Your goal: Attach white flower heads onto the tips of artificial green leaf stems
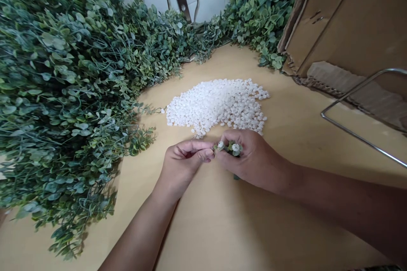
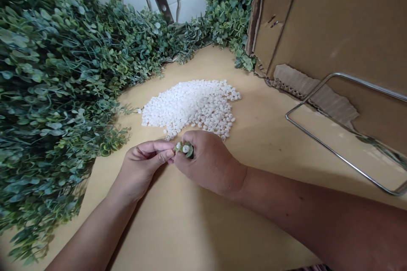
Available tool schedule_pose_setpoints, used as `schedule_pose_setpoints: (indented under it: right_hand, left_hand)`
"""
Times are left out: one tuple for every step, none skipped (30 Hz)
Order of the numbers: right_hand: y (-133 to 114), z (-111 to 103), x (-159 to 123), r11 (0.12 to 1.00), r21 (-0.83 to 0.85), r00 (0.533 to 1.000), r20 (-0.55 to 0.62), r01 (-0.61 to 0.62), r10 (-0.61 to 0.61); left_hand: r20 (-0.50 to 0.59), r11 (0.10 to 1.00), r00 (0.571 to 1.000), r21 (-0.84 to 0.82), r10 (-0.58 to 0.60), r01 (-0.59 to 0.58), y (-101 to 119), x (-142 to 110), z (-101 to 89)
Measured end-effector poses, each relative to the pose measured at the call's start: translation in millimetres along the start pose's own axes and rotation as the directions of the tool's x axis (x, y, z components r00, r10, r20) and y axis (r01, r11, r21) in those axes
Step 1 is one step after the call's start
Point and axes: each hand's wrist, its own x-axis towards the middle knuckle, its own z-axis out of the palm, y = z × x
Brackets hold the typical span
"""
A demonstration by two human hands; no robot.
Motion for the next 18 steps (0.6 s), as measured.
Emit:
schedule_pose_setpoints:
  right_hand:
    - [0.4,0.8,0.3,1.0,0.001,1.0,-0.003,0.005,-0.005]
    - [0.7,1.6,0.6,1.0,0.001,1.0,-0.005,0.008,-0.008]
    - [1.0,2.2,0.7,1.0,0.002,1.0,-0.006,0.01,-0.01]
    - [1.3,2.6,0.6,1.0,0.003,1.0,-0.004,0.008,-0.008]
    - [1.5,2.6,0.3,1.0,0.004,1.0,0.0,0.003,-0.003]
    - [1.6,2.2,-0.1,1.0,0.007,1.0,0.004,-0.005,0.005]
    - [1.7,1.4,-0.5,1.0,0.016,1.0,0.012,-0.014,0.014]
    - [1.6,0.3,-0.7,0.999,0.03,1.0,0.02,-0.018,0.017]
    - [1.5,-1.2,-0.5,0.999,0.047,0.999,0.034,-0.022,0.02]
    - [1.1,-2.8,0.5,0.998,0.065,0.999,0.044,-0.018,0.015]
    - [0.5,-4.6,2.1,0.997,0.083,0.998,0.058,-0.004,-0.001]
    - [-0.3,-6.5,4.4,0.995,0.095,0.997,0.076,0.014,-0.021]
    - [-1.2,-8.4,6.9,0.994,0.101,0.995,0.094,0.034,-0.044]
    - [-2.0,-10.4,9.1,0.994,0.097,0.991,0.119,0.045,-0.056]
    - [-2.4,-12.5,10.3,0.995,0.086,0.988,0.145,0.049,-0.061]
    - [-2.1,-14.7,9.8,0.997,0.061,0.983,0.172,0.047,-0.057]
    - [-0.7,-17.2,6.8,0.999,0.02,0.978,0.204,0.04,-0.044]
    - [1.8,-19.9,1.2,0.999,-0.032,0.972,0.232,0.041,-0.033]
  left_hand:
    - [0.0,1.0,1.0,-0.008,0.002,-0.002,-0.6,0.1,0.0]
    - [0.002,1.0,1.0,-0.015,0.003,-0.003,-1.3,0.4,0.2]
    - [0.004,1.0,1.0,-0.024,0.004,-0.004,-1.9,0.7,0.5]
    - [0.009,1.0,1.0,-0.031,0.007,-0.007,-2.4,1.0,0.9]
    - [0.013,0.999,1.0,-0.038,0.01,-0.01,-2.6,1.4,1.5]
    - [0.018,0.999,1.0,-0.045,0.014,-0.013,-2.6,1.6,2.2]
    - [0.023,0.998,1.0,-0.055,0.015,-0.014,-2.4,1.8,3.0]
    - [0.028,0.998,1.0,-0.064,0.012,-0.011,-1.8,1.9,3.8]
    - [0.031,0.997,0.999,-0.075,0.007,-0.004,-1.2,2.0,4.4]
    - [0.037,0.996,0.999,-0.086,-0.003,0.006,-0.5,2.2,5.0]
    - [0.046,0.995,0.999,-0.096,-0.015,0.019,0.1,2.6,5.2]
    - [0.058,0.994,0.998,-0.103,-0.028,0.033,0.6,3.2,5.1]
    - [0.073,0.993,0.997,-0.113,-0.039,0.047,0.7,3.9,4.7]
    - [0.091,0.991,0.995,-0.124,-0.045,0.056,0.7,4.8,4.1]
    - [0.114,0.989,0.992,-0.133,-0.047,0.062,0.3,5.8,3.2]
    - [0.138,0.988,0.989,-0.141,-0.046,0.066,-0.2,6.7,2.3]
    - [0.161,0.987,0.986,-0.149,-0.042,0.066,-1.0,7.6,1.6]
    - [0.182,0.986,0.983,-0.156,-0.036,0.065,-1.9,8.4,1.0]
